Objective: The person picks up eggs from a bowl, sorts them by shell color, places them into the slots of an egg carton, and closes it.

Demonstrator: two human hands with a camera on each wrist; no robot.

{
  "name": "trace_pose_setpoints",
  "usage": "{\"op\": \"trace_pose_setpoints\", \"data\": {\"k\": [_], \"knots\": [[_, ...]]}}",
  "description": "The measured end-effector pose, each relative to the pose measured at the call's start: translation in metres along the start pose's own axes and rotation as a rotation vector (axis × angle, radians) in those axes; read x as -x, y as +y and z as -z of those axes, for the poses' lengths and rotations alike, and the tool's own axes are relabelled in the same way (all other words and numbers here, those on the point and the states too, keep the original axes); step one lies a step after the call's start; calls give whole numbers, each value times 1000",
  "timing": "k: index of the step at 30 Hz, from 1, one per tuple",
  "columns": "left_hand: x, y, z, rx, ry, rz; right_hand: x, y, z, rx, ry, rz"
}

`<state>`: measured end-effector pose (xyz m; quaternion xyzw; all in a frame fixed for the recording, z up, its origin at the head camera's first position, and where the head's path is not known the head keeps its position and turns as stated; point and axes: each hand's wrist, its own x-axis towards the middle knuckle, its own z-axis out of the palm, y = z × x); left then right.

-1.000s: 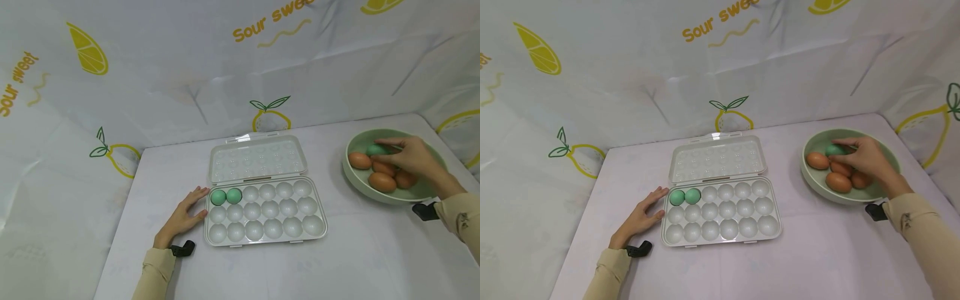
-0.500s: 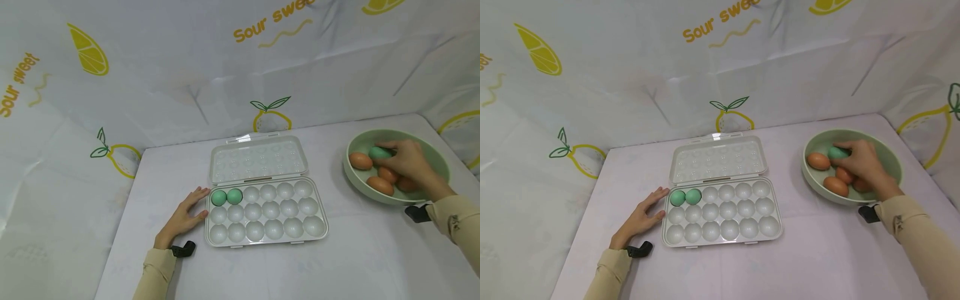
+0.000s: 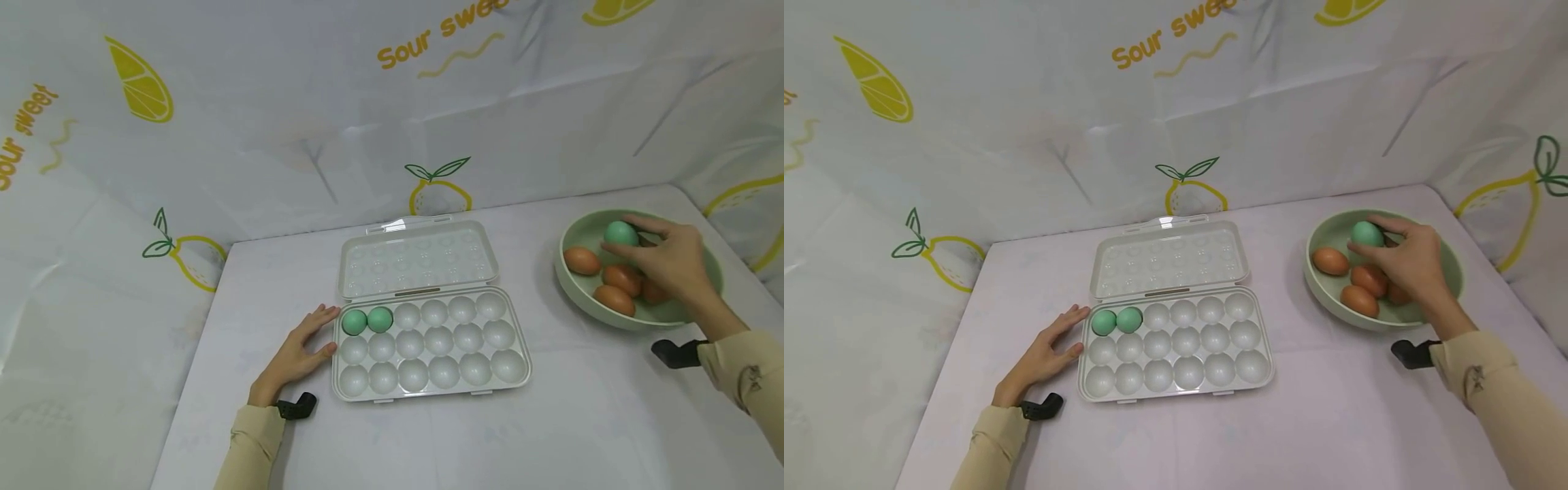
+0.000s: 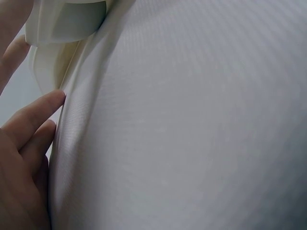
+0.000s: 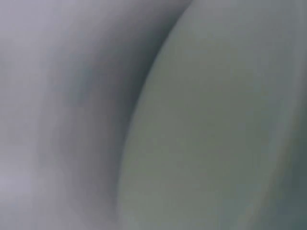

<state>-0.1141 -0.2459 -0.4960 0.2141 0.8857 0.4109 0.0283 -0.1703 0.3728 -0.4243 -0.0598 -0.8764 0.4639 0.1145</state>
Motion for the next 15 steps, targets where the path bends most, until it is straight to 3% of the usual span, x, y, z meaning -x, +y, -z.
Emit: {"op": "trace_pose_setpoints", "data": {"k": [11,15], "knots": [[0,-3,-1,-6,4,-3,13,-37,-24,-258,92,77],[-1,-3,-1,-8,6,-8,13,-51,-38,-424,94,115]]}}
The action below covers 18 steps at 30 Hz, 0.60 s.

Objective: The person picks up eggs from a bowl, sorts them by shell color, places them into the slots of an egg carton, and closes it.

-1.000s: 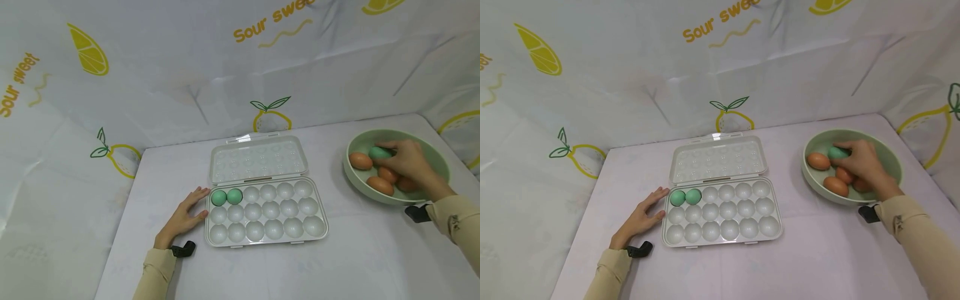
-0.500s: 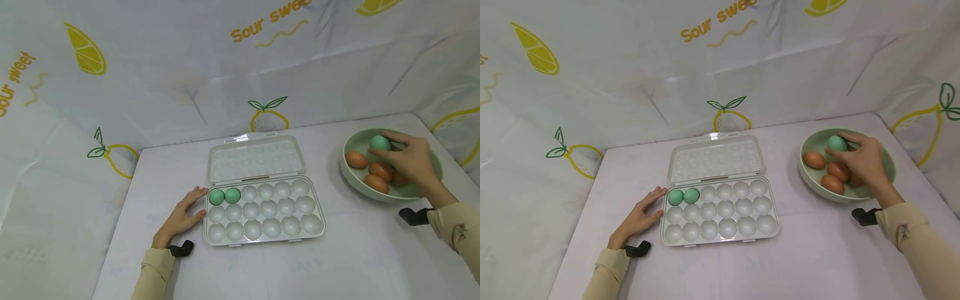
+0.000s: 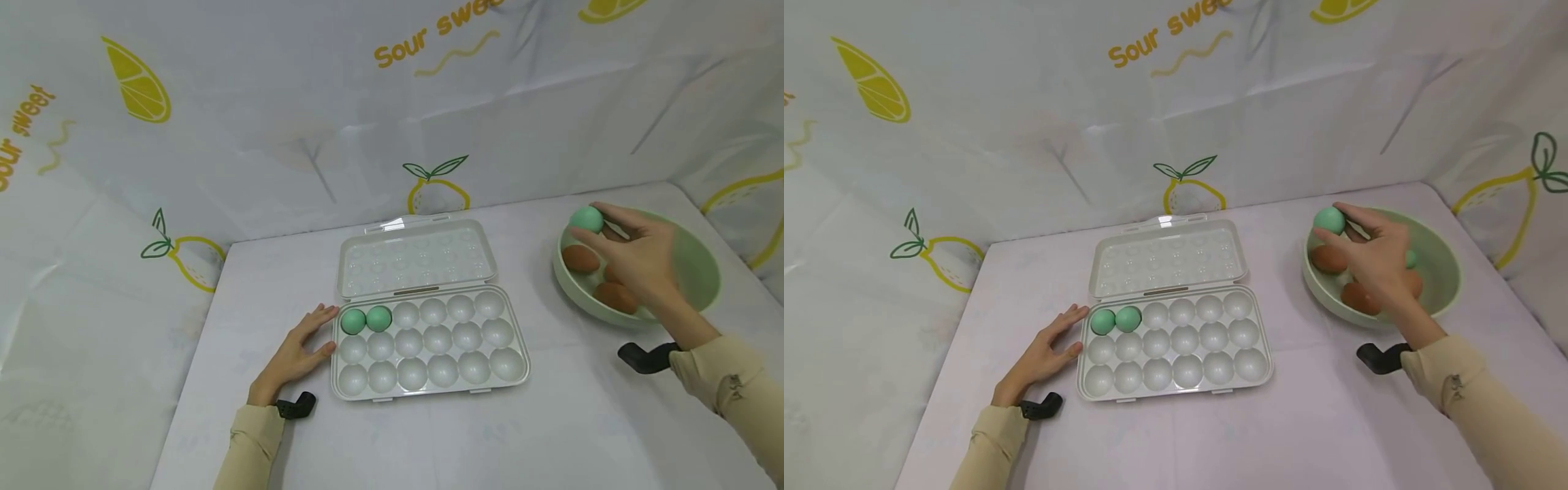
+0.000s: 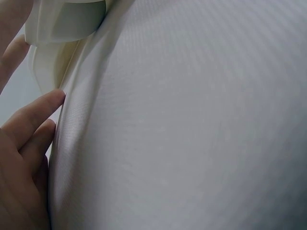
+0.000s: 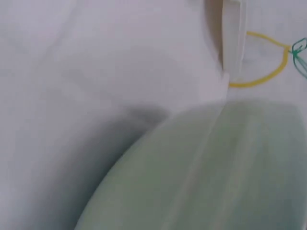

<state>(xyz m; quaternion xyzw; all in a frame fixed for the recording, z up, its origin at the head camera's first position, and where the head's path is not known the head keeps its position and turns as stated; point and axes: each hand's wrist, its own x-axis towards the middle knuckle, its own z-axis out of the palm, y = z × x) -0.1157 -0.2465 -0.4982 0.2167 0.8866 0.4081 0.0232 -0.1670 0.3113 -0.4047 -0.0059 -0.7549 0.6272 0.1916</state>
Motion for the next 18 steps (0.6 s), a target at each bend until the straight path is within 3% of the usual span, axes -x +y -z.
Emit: {"op": "trace_pose_setpoints", "data": {"k": [4,9,12,18], "knots": [[-1,0,0,0,-1,-8,2,-3,-18,-84,-12,35],[-1,1,0,4,-2,-13,6,-9,-36,27,-58,-40],[-1,2,0,4,-1,-13,9,-12,-48,77,-80,-44],[0,1,0,-11,4,-7,16,-10,-75,-87,-117,48]]}}
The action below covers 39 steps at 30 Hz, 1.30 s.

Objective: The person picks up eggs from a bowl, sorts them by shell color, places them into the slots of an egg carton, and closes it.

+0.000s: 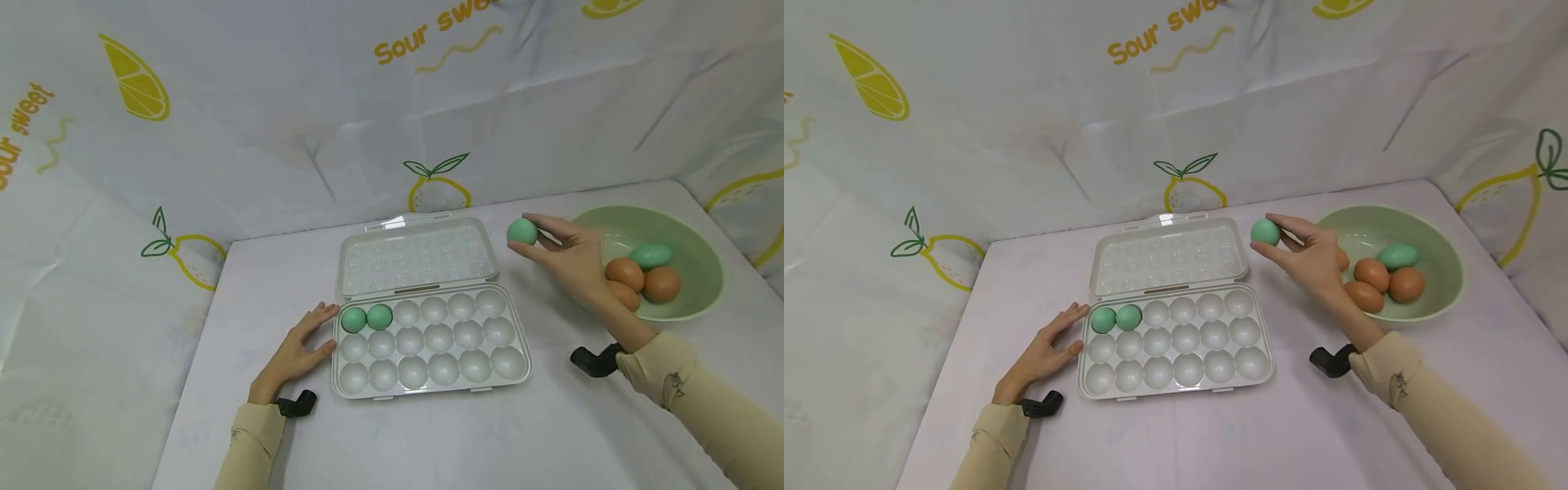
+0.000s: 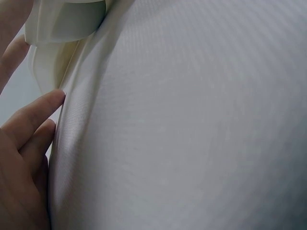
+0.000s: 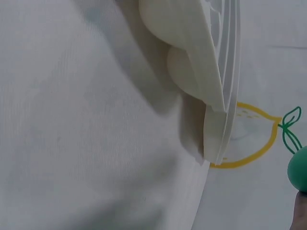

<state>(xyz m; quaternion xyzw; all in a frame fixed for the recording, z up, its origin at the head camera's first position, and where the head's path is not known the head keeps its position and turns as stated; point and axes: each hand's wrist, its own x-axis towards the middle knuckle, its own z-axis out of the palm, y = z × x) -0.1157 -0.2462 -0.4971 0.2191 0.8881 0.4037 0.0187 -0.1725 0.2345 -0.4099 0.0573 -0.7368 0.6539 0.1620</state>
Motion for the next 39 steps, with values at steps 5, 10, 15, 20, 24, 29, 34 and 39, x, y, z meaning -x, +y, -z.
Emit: {"op": "trace_pose_setpoints", "data": {"k": [5,10,15,20,24,29,34,39], "knots": [[1,-1,0,3,2,-7,6,6,-19,-59,-44,50],[0,-1,0,5,3,-17,13,10,-38,-16,-111,53],[0,-1,-1,-7,12,-25,21,10,-55,-46,-151,39],[0,-2,-1,1,11,-40,29,12,-68,-79,-196,17],[1,-3,0,4,8,-42,35,12,-74,-99,-213,-6],[0,-2,1,5,2,-22,40,13,-80,-144,-228,-23],[0,-2,1,-1,7,-18,47,12,-86,-173,-254,-17],[1,-1,1,4,5,-16,54,12,-95,-164,-278,-31]]}}
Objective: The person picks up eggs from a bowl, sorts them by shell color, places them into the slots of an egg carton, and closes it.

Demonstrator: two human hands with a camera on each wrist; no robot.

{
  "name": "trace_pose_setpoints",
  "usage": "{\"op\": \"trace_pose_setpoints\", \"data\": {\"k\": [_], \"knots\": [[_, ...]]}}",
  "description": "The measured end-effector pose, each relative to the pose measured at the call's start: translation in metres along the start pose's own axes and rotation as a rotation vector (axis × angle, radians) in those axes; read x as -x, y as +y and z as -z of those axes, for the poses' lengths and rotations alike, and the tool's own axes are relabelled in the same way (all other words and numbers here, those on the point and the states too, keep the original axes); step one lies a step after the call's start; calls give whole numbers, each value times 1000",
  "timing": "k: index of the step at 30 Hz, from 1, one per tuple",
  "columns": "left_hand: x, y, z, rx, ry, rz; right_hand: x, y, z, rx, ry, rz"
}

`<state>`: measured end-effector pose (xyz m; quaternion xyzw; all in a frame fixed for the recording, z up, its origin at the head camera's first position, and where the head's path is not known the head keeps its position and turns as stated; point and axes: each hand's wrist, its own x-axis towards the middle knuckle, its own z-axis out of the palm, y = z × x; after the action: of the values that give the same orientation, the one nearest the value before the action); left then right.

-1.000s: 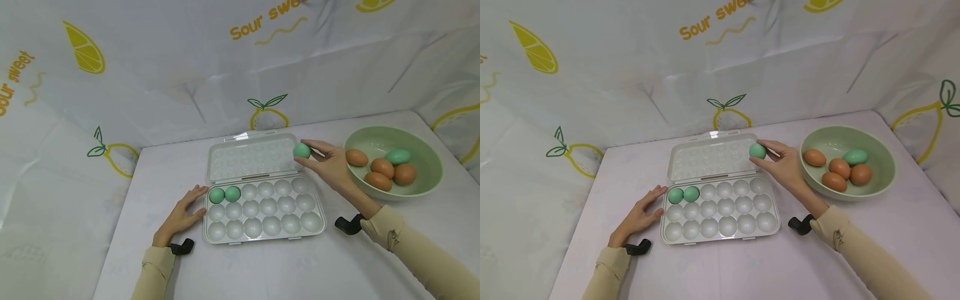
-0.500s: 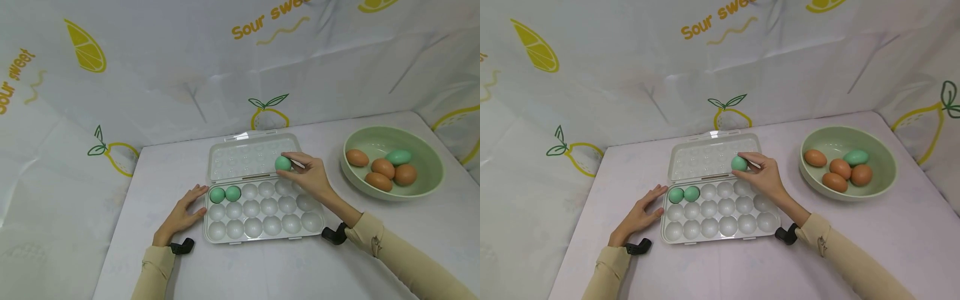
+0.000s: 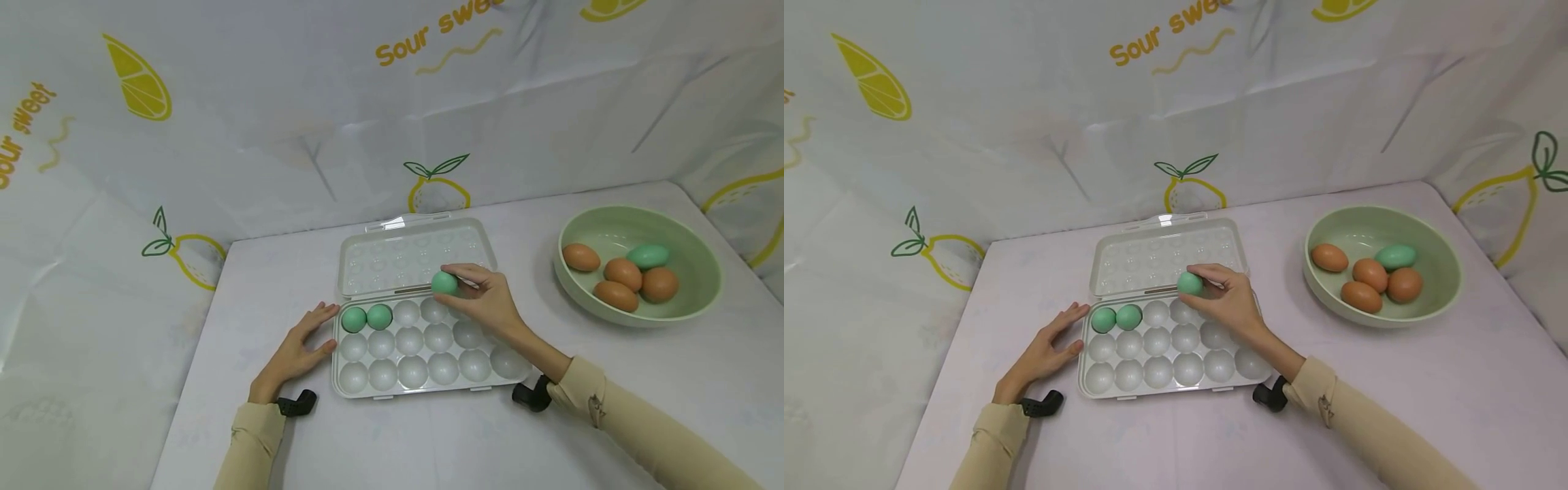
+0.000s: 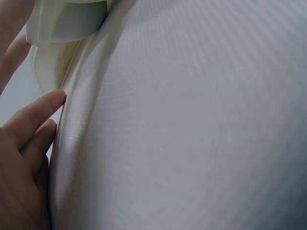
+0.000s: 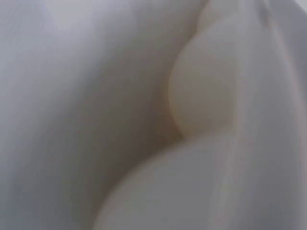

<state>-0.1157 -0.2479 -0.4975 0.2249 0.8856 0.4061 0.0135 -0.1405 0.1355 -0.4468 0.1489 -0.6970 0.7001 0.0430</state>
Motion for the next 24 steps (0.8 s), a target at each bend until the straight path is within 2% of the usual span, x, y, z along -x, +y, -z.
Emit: {"op": "trace_pose_setpoints", "data": {"k": [5,12,17,24], "knots": [[1,0,0,3,0,-1,3,3,-14,-8,-2,-36],[0,-1,-1,-9,3,-9,7,11,-33,-3,-9,-41],[-1,0,-1,-1,1,-8,12,18,-49,-12,-21,-92],[-1,0,-1,-1,-8,-3,15,20,-60,-24,-19,-137]]}}
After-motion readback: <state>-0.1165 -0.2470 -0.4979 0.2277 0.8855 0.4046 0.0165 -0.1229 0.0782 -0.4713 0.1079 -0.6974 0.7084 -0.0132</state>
